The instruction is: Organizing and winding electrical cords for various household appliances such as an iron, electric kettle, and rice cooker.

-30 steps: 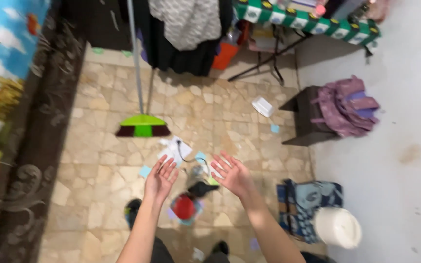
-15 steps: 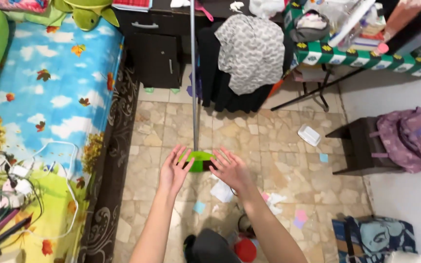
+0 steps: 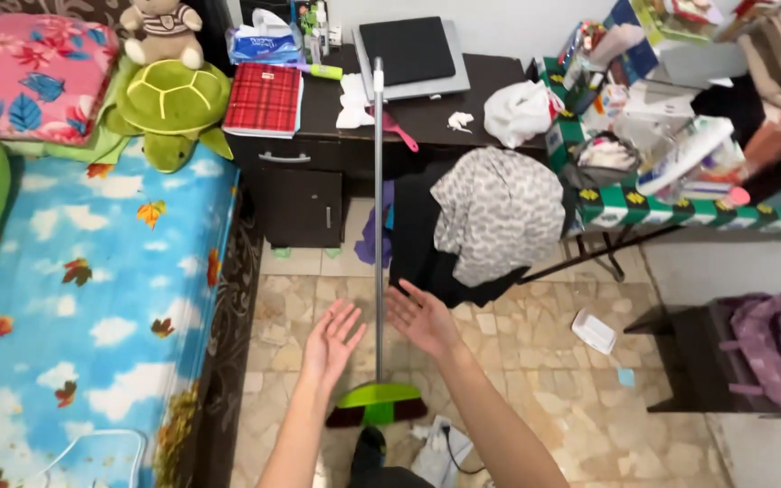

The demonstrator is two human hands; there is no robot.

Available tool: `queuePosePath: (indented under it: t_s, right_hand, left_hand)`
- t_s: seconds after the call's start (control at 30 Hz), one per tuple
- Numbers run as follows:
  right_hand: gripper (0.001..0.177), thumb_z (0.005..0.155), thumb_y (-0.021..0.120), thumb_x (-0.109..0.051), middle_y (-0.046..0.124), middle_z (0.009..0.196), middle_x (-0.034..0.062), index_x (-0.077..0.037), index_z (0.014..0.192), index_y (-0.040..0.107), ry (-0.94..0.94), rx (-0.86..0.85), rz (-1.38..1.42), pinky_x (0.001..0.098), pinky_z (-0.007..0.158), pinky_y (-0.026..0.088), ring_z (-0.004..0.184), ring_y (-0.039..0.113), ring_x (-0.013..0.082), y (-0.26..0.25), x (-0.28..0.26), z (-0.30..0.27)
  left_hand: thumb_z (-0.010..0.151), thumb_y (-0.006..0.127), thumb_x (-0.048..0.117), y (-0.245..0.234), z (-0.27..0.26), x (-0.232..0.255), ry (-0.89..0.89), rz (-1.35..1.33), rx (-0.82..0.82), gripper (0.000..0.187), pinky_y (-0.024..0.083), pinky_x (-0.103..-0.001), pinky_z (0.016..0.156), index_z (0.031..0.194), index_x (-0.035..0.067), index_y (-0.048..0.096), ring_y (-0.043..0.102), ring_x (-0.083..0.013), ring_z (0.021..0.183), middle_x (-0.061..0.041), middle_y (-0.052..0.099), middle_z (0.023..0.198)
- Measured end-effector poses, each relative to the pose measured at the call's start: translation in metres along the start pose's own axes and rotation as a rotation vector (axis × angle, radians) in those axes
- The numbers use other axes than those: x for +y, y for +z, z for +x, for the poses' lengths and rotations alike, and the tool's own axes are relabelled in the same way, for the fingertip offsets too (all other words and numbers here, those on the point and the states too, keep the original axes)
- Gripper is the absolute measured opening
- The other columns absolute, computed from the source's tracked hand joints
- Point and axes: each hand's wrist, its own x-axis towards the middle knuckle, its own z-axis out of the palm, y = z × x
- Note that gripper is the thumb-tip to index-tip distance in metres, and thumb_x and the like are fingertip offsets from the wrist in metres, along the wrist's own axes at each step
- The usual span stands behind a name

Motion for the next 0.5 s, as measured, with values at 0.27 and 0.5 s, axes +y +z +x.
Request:
queuePosePath:
  t_s: [0.27,0.5]
  right_hand:
    - [0.049,0.106,0.045,-0.029,0.052,0.152,0.0101,-0.010,0.151,0.046,-0.097,0.080,-0.322,0.0472,0.111,0.045,0.131,0.054,0.0284,0.124,-0.082,0.147]
    - [0.043,0.103,0.051,-0.024,0.059,0.144,0.0096,-0.008,0.142,0.055,-0.279,0.138,-0.518,0.0485,0.103,0.049,0.125,0.058,0.0266,0.137,-0.144,0.328]
  left_hand:
    - [0.103,0.048,0.027,0.054,0.158,0.069,-0.044,0.108,-0.013,0.049,0.043,-0.055,0.114,0.146,0.004,0.046,0.050,-0.0303,0.138,-0.018,0.052,0.148]
    - [0.103,0.051,0.033,0.077,0.334,0.119,-0.190,0.303,-0.059,0.050,0.045,-0.056,0.112,0.144,0.006,0.051,0.054,-0.0268,0.135,-0.012,0.057,0.142]
